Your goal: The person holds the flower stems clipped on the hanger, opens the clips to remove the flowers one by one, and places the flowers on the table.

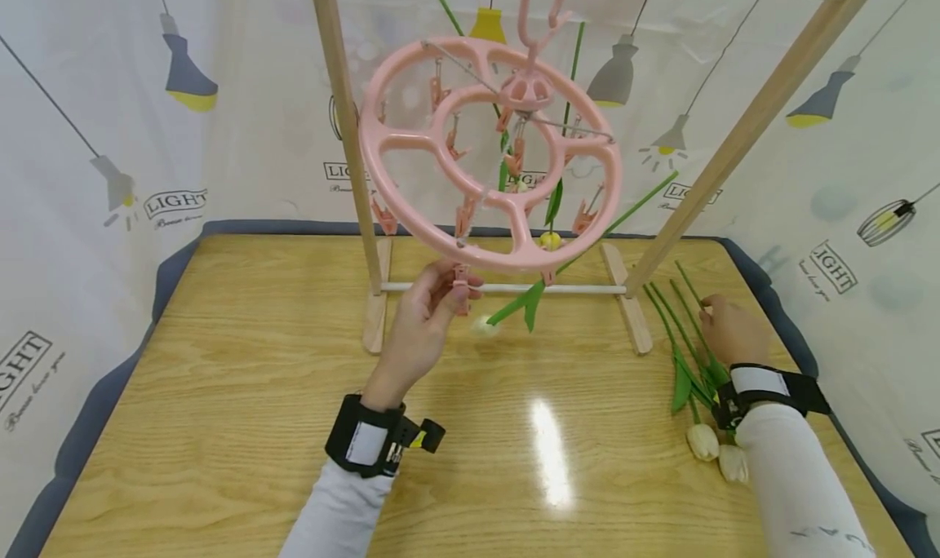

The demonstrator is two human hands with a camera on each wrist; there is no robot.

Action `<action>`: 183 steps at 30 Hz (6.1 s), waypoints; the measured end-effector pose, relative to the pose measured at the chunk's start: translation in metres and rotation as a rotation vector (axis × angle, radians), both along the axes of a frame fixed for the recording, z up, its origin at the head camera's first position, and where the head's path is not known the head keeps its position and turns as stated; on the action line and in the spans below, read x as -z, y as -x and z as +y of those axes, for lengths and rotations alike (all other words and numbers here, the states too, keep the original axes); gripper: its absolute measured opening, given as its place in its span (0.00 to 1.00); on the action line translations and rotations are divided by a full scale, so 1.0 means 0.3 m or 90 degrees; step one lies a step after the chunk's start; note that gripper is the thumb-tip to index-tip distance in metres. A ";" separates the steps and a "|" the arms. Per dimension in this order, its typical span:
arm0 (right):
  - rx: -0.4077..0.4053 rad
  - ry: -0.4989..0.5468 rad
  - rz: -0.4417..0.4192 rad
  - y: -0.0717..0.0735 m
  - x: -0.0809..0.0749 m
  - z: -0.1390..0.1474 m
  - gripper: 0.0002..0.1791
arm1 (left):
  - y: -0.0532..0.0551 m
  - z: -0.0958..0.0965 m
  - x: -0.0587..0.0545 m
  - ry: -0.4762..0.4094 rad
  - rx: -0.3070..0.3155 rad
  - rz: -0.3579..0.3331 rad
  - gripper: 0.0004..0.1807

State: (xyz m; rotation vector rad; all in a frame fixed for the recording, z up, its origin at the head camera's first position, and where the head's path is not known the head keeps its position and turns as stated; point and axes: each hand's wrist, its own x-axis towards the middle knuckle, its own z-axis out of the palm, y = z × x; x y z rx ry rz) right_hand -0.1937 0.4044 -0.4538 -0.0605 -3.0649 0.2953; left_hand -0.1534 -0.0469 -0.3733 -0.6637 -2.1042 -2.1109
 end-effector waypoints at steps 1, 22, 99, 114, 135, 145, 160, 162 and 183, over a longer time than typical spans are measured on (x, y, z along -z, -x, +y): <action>0.006 0.007 -0.013 0.001 0.002 -0.001 0.20 | -0.001 0.000 0.000 0.000 0.000 -0.001 0.19; -0.024 -0.001 -0.117 -0.002 0.011 -0.049 0.26 | -0.012 0.000 -0.021 -0.031 0.012 0.011 0.19; -0.323 0.828 0.021 -0.021 -0.433 -0.483 0.09 | -0.006 -0.018 -0.030 -0.049 0.018 0.028 0.21; -0.362 0.916 -0.025 -0.045 -0.432 -0.505 0.07 | -0.002 -0.018 -0.024 -0.055 0.018 0.026 0.23; -0.389 0.819 -0.077 -0.076 -0.471 -0.565 0.11 | 0.002 0.029 -0.013 0.050 0.141 -0.068 0.30; -0.413 0.744 -0.121 -0.092 -0.486 -0.611 0.10 | 0.005 0.049 -0.011 0.130 0.134 -0.072 0.31; -0.451 0.706 -0.098 -0.117 -0.515 -0.621 0.14 | -0.008 0.011 0.001 0.092 0.075 -0.006 0.31; -0.467 0.718 -0.095 -0.120 -0.518 -0.618 0.14 | -0.010 -0.001 -0.001 0.099 0.067 -0.004 0.30; -0.569 0.689 -0.169 -0.161 -0.518 -0.622 0.20 | -0.019 -0.036 -0.011 0.040 0.049 -0.008 0.22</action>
